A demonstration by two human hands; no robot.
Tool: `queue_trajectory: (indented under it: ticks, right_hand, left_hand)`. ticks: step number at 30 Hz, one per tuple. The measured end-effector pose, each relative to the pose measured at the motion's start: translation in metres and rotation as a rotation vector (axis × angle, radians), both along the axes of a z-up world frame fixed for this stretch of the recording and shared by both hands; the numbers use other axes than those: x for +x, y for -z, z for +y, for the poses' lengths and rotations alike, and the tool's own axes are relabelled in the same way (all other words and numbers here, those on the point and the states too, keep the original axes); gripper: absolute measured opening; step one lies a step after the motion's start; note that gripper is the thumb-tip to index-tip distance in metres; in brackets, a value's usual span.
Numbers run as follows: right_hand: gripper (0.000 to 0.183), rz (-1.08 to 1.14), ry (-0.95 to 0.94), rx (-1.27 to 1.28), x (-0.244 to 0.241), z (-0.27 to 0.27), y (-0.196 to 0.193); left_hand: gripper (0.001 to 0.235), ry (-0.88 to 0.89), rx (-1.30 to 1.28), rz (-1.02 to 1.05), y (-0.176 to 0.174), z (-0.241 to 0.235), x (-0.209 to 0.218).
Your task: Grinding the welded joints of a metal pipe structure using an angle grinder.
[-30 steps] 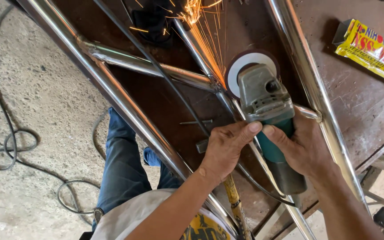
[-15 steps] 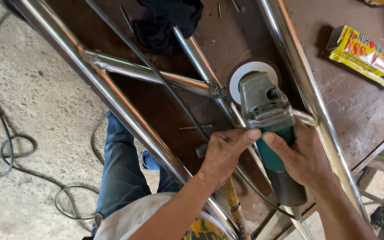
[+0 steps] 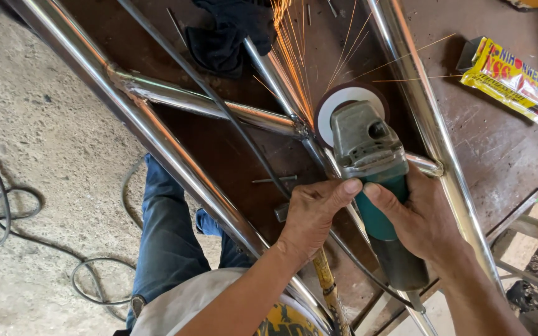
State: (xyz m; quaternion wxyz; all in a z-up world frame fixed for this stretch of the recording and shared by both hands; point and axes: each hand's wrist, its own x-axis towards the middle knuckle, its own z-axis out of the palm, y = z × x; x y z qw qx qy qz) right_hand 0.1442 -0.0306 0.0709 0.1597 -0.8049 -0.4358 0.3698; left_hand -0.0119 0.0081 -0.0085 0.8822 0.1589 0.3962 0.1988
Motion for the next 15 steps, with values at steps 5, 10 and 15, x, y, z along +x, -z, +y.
queue_trajectory:
  ticks: [5, 10, 15]
  right_hand:
    - [0.057, -0.070, 0.028, -0.065, -0.001, -0.002, 0.001]
    - [0.056, -0.049, 0.037, -0.033, -0.001, -0.006, 0.005]
    - [0.048, -0.045, 0.055, -0.036, -0.003, -0.010, 0.003]
  left_hand:
    - [0.050, 0.022, -0.046, 0.016, -0.005, 0.004, -0.001]
    - [0.054, 0.040, -0.043, 0.038, -0.007, 0.005, -0.002]
    - [0.046, -0.032, -0.070, -0.021, -0.003, -0.002, -0.001]
